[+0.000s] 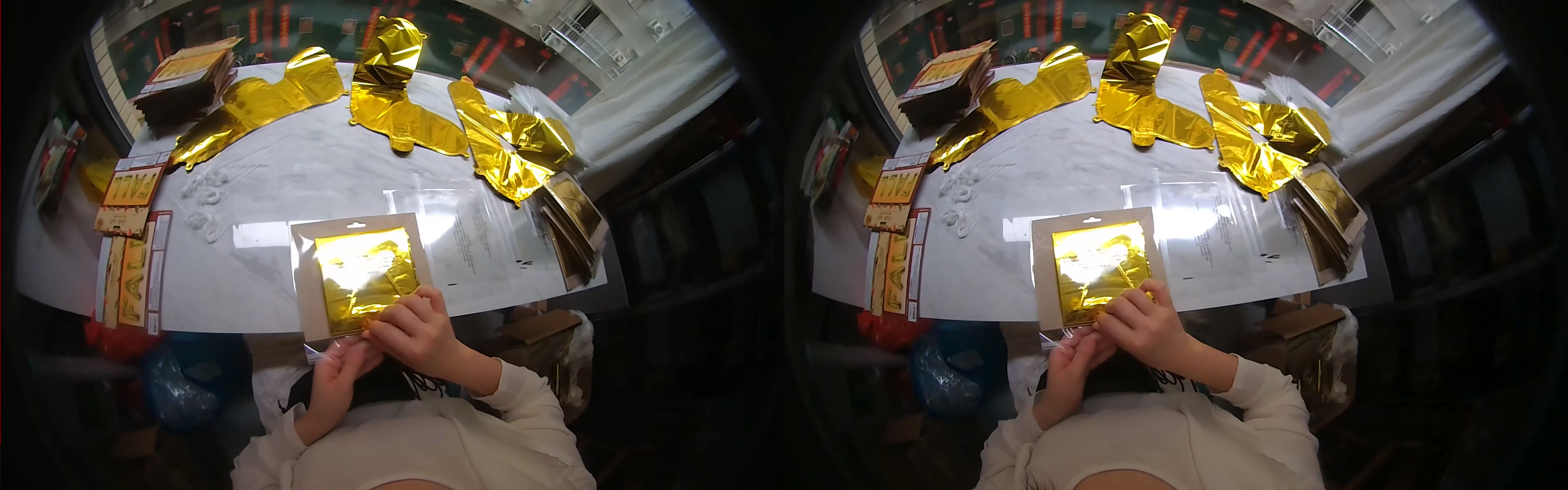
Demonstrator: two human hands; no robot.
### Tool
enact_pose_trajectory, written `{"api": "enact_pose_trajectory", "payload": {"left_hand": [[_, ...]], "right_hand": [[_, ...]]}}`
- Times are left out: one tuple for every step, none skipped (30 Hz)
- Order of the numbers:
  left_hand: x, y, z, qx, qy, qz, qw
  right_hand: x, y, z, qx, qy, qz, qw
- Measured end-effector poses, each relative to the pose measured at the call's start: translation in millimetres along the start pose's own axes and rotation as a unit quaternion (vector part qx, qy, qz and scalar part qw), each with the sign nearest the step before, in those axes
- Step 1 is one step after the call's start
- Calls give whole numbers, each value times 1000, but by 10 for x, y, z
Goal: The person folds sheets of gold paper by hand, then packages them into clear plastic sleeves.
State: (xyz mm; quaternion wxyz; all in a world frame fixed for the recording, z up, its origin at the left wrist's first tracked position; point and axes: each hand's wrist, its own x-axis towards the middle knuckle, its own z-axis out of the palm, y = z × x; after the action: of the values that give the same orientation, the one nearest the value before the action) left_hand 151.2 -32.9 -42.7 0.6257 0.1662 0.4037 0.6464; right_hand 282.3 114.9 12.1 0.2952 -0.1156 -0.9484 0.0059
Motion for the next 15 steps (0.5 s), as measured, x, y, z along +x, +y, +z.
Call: {"api": "enact_pose_trajectory", "payload": {"left_hand": [[3,0,0,0,-1,-1,1000],[4,7,-2,0,-9,1,1000],[9,14,-3,-1,-17,2,1000],[13,32,2,1,-19,2,1000],[14,60,10,14,-18,-3,1000],[17,86,13,28,-16,-9,999],[21,106,8,28,-17,-9,999],[19,122,-2,31,-21,-17,999],[19,139,-11,34,-25,-24,999],[22,164,-7,34,-24,-25,999],[30,193,4,51,-43,-34,997],[35,208,11,68,-62,-44,995],[44,201,8,69,-62,-43,995],[60,188,-3,77,-73,-40,994],[75,185,-13,85,-84,-37,992]], "right_hand": [[4,1,-2,5,15,9,1000],[11,6,-16,5,15,10,1000],[18,22,-43,19,20,25,999],[16,45,-72,32,25,40,998],[-3,72,-98,31,27,41,998],[-28,102,-125,32,17,56,998],[-49,129,-152,35,7,70,997],[-70,150,-178,36,7,71,997],[-90,172,-202,36,-1,83,996],[-108,191,-224,36,-8,95,995],[-128,209,-241,37,-8,95,995],[-148,226,-256,40,-15,117,992],[-165,242,-268,42,-21,138,989],[-183,257,-276,47,-26,144,988],[-202,273,-257,46,-24,145,988]]}}
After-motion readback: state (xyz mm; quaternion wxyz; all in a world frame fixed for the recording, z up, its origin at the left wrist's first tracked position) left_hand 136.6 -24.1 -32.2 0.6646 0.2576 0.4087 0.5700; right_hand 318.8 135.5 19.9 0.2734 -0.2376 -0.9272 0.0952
